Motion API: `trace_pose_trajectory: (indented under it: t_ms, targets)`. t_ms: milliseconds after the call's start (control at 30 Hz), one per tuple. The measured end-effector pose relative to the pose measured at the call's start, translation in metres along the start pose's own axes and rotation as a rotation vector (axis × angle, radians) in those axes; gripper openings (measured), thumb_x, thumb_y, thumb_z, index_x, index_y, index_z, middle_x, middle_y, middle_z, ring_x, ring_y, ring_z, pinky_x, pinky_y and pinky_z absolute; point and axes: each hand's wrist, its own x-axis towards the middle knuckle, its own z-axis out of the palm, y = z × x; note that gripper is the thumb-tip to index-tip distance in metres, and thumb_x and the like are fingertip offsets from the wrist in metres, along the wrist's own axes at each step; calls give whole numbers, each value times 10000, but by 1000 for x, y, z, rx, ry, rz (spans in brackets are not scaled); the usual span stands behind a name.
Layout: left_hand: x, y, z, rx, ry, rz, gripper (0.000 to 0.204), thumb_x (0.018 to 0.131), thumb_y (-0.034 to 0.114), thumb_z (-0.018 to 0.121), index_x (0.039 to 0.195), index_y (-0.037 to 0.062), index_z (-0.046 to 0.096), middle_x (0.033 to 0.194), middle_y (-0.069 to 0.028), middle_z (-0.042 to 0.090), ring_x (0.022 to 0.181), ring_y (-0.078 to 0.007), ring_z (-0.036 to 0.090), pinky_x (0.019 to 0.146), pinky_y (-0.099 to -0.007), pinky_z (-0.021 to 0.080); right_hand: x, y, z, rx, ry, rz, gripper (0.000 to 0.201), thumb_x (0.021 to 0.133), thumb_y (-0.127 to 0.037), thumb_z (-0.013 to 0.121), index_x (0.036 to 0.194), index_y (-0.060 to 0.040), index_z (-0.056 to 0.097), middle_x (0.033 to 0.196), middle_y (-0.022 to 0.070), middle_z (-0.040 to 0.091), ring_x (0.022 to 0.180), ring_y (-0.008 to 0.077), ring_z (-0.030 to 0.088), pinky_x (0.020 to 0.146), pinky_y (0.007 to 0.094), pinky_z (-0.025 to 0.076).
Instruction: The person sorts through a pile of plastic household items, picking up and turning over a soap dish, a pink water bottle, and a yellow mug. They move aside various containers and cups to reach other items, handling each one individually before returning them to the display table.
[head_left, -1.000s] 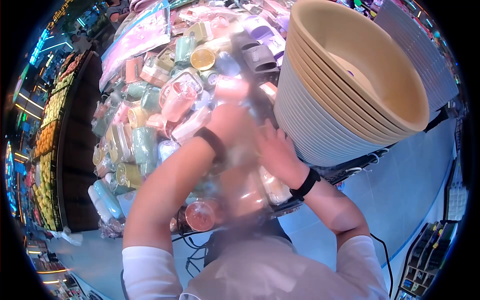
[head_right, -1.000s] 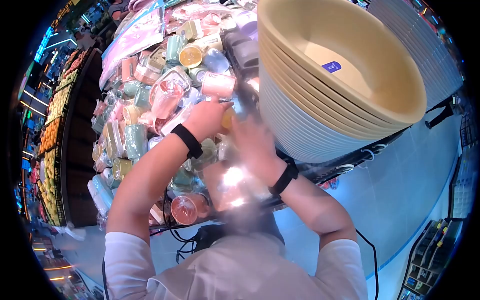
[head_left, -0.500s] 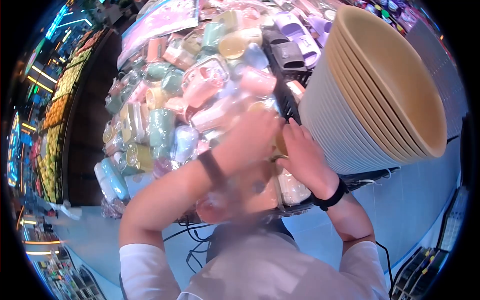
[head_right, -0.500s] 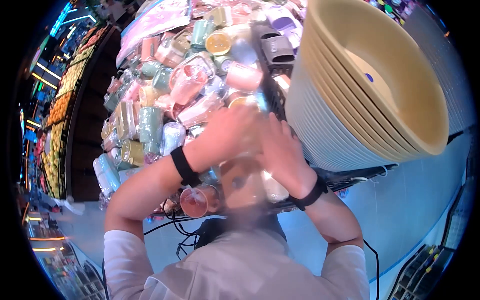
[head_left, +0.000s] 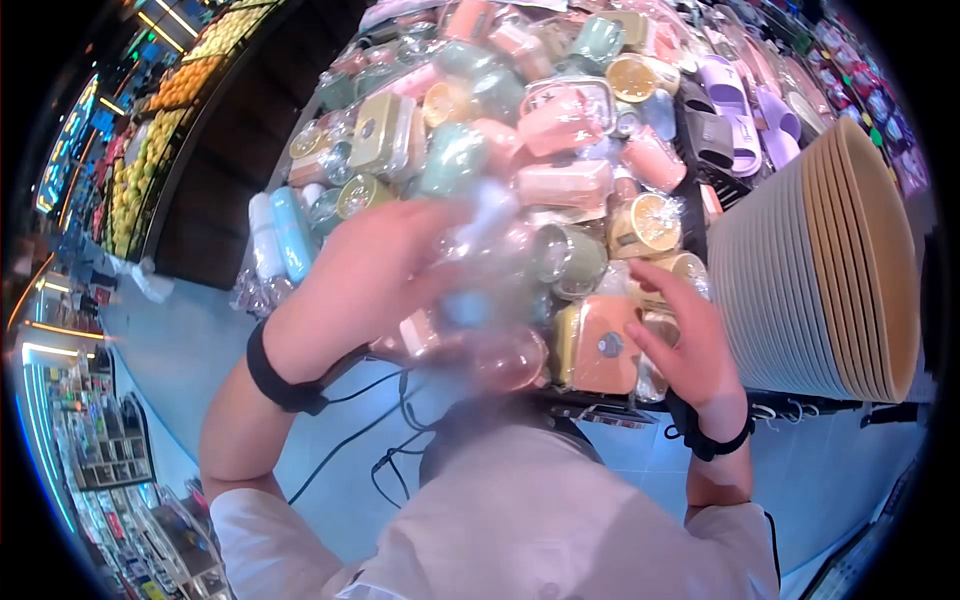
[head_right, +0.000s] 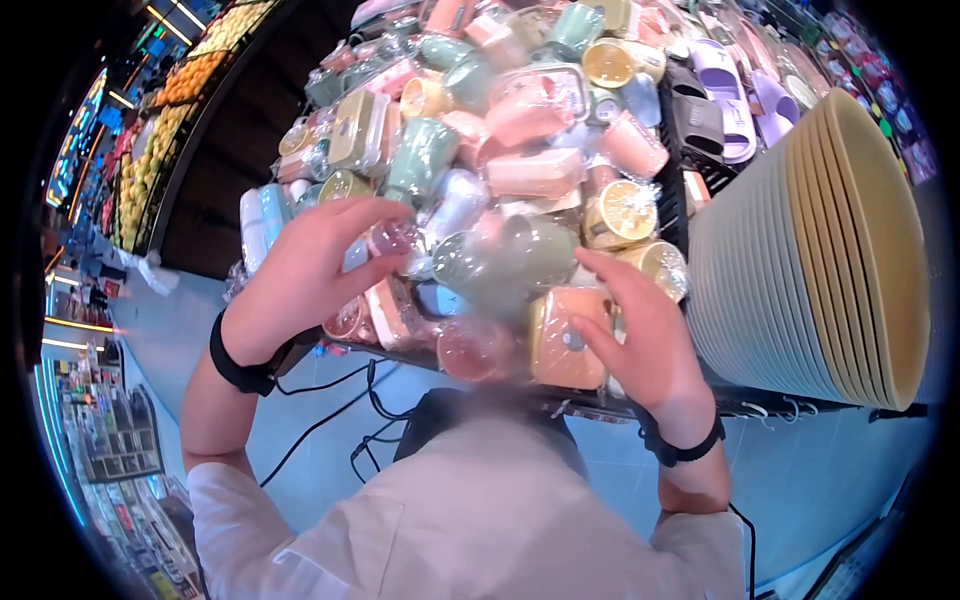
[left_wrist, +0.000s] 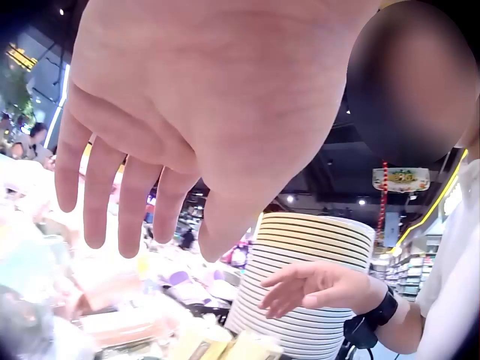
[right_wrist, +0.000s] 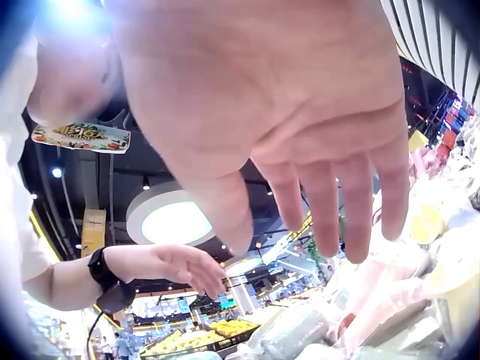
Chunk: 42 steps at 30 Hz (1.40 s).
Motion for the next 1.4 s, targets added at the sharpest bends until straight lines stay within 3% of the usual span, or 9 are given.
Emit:
trace_pose_trajectory:
  t_ms: [300, 633, 767, 800, 900, 1000, 1100, 1267, 1400]
  targets:
    - [-109, -91, 54, -154, 58, -290, 214, 834, 93, 680, 1040, 36, 665, 976, -131, 684, 864, -309, 665, 754, -364, 534, 17, -35, 97, 352, -422, -42, 383, 830, -47, 642, 1211, -16, 609, 1185, 147, 647, 1071, 283, 632, 944, 344, 476]
    - [-145, -136, 101, -224, 116, -51, 225, 811, 93, 683, 1031, 76, 640, 910, -82, 632, 833, -295, 643, 700, -373, 521, 80, -75, 204, -309, -762, -199, 525, 892, -159, 616, 1356, -45, 398, 1364, 273, 431, 1195, 408, 492, 977, 489, 451]
    - [-143, -138, 104, -265, 107, -57, 202, 817, 122, 685, 1004, 76, 624, 863, -81, 619, 774, -287, 632, 652, -384, 499, 101, -72, 244, -152, -769, -97, 483, 893, -157, 572, 1311, 20, 410, 1222, 309, 527, 1062, 417, 574, 875, 476, 495]
    - [-141, -138, 100, -298, 115, -65, 212, 818, 121, 685, 1016, 76, 623, 872, -83, 625, 776, -285, 637, 657, -382, 503, 110, -98, 239, -242, -762, 140, 515, 872, -168, 586, 1313, 21, 400, 1155, 300, 569, 985, 426, 606, 821, 482, 502]
    - [-143, -143, 104, -341, 147, -89, 247, 823, 122, 686, 1055, 74, 617, 901, -91, 643, 782, -276, 654, 666, -373, 513, 116, -82, 263, -277, -733, 166, 562, 857, -197, 601, 1318, 38, 383, 1136, 294, 584, 982, 434, 611, 825, 488, 498]
    - [-145, -150, 102, -364, 152, -102, 271, 830, 125, 689, 1085, 69, 616, 925, -99, 654, 795, -266, 671, 678, -363, 524, 113, -46, 304, -300, -548, 72, 550, 773, -349, 775, 1075, 45, 539, 925, 210, 679, 876, 371, 682, 729, 435, 543]
    - [-148, -154, 96, -456, 124, -97, 281, 840, 124, 691, 1104, 64, 616, 916, -98, 650, 783, -249, 674, 688, -346, 528, 123, -68, 289, -251, -685, 223, 692, 792, -256, 703, 1373, -79, 370, 1138, 295, 594, 1080, 413, 591, 901, 441, 488]
    - [-150, -160, 68, -581, 83, -94, 300, 850, 102, 681, 1137, 54, 610, 938, -105, 631, 775, -233, 654, 711, -315, 522, 151, -143, 231, -380, -928, 249, 829, 710, -150, 730, 1411, -82, 292, 1166, 286, 589, 1098, 426, 580, 933, 432, 473]
    - [-138, -158, 56, -566, 165, -57, 424, 855, 97, 673, 1247, 35, 525, 1180, -149, 551, 1000, -253, 607, 804, -312, 504, 125, -101, 180, -10, -679, 73, 926, 723, -49, 681, 1498, -109, 178, 1218, 217, 568, 1086, 312, 612, 904, 355, 488]
